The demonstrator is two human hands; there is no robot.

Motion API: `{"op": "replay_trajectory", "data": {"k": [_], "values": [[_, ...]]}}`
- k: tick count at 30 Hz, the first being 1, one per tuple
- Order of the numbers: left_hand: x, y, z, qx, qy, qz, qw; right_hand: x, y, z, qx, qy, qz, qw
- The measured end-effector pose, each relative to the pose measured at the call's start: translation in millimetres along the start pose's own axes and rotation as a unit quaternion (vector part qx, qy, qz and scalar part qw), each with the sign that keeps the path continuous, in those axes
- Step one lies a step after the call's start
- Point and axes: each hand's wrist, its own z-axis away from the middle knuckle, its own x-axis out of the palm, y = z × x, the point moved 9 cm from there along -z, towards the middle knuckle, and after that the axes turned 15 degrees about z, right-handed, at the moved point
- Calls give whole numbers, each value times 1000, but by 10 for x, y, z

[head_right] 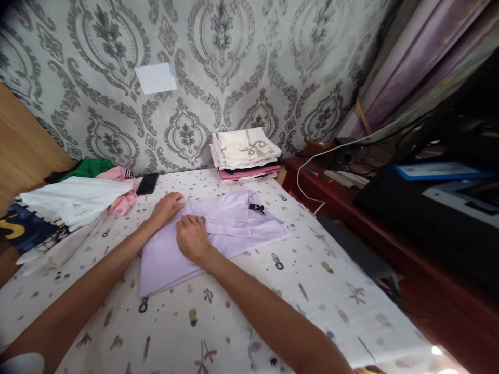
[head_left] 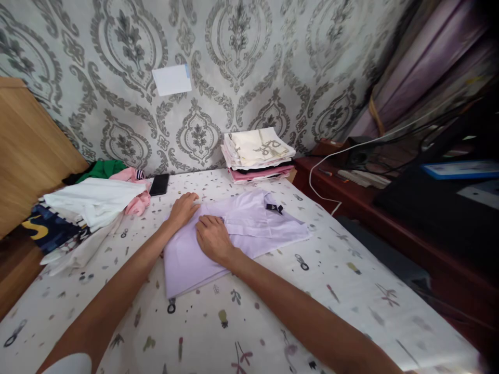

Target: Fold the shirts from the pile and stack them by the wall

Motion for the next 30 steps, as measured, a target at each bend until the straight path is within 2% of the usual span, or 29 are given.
{"op": "replay_trajectory", "data": {"k": [2,4,7,9,11,14,16,18,21,24,27,30], "values": [[-9,98,101,37,-6,-7,999,-4,7,3,9,3,3,1000],[92,164,200,59,-53,0,997,12,25,1,24,-5,11,1000],[278,141,283,19,-135,47,990,41,38,-7,36,-29,15,999],[245,114,282,-16,-130,103,986,36,36,-9,33,-41,8,999],[22,67,290,-37,-56,151,986,20,37,-1,28,-50,-9,998],[-497,-146,549,-97,125,173,972,1,64,24,35,-51,-67,996],[-752,-344,908,-166,224,210,937,-3,124,23,64,-33,-131,989],[-846,-485,1285,-223,276,295,887,17,212,-19,106,-10,-200,974],[-753,-467,1641,-278,258,430,819,109,378,-173,171,7,-293,941],[-506,-254,1759,-347,178,532,751,237,636,-328,244,20,-384,890],[-335,-21,1745,-396,117,537,736,367,934,-351,302,55,-456,835],[-241,97,1694,-421,105,519,736,518,1147,-268,336,83,-489,801]]}}
